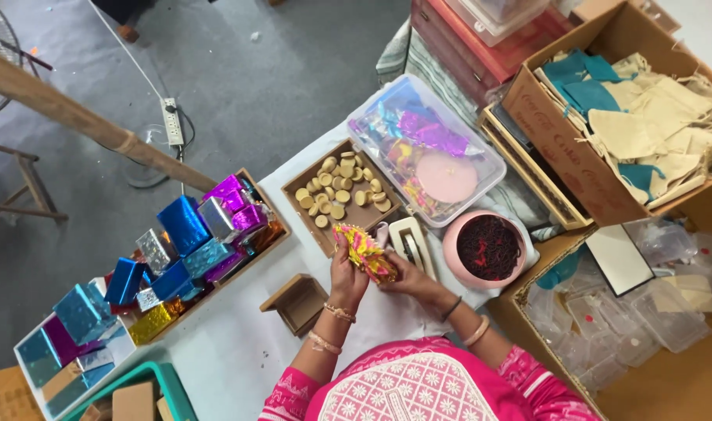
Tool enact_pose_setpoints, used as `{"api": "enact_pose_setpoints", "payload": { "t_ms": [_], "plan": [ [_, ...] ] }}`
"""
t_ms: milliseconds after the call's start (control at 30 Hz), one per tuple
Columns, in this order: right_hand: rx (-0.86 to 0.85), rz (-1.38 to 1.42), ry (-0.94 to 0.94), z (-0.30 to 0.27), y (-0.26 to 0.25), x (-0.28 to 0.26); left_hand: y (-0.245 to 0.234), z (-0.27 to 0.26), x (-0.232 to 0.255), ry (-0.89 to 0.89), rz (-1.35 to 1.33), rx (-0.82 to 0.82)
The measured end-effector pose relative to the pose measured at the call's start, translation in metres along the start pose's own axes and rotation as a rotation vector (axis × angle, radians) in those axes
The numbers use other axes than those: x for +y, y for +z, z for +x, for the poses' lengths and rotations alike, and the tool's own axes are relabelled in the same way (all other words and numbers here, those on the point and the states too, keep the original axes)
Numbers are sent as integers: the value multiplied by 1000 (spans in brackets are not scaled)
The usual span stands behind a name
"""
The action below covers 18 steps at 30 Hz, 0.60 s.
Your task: The person wipes a small cardboard box with a cloth, places a colorful item inside, and closes the lid. They then wrap the box in a sheet of shiny purple foil, folding the edges and securing the package with tape.
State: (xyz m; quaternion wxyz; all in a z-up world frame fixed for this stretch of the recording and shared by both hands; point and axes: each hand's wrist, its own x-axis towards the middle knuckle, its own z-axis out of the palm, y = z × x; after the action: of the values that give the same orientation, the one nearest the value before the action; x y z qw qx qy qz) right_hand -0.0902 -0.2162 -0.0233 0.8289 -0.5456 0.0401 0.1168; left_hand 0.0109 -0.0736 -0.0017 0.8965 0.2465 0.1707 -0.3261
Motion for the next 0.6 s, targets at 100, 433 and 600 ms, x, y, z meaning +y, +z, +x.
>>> {"api": "enact_pose_setpoints", "payload": {
  "t_ms": [100,433,600],
  "plan": [
    [64,15,83,-9,13,50,-22,-26,19,108,14,-144],
    [-29,-80,162,-39,59,100,-125,-164,73,210,726,-112],
    [-91,-148,237,-39,97,117,-151,-215,101,208,900,49]
  ]
}}
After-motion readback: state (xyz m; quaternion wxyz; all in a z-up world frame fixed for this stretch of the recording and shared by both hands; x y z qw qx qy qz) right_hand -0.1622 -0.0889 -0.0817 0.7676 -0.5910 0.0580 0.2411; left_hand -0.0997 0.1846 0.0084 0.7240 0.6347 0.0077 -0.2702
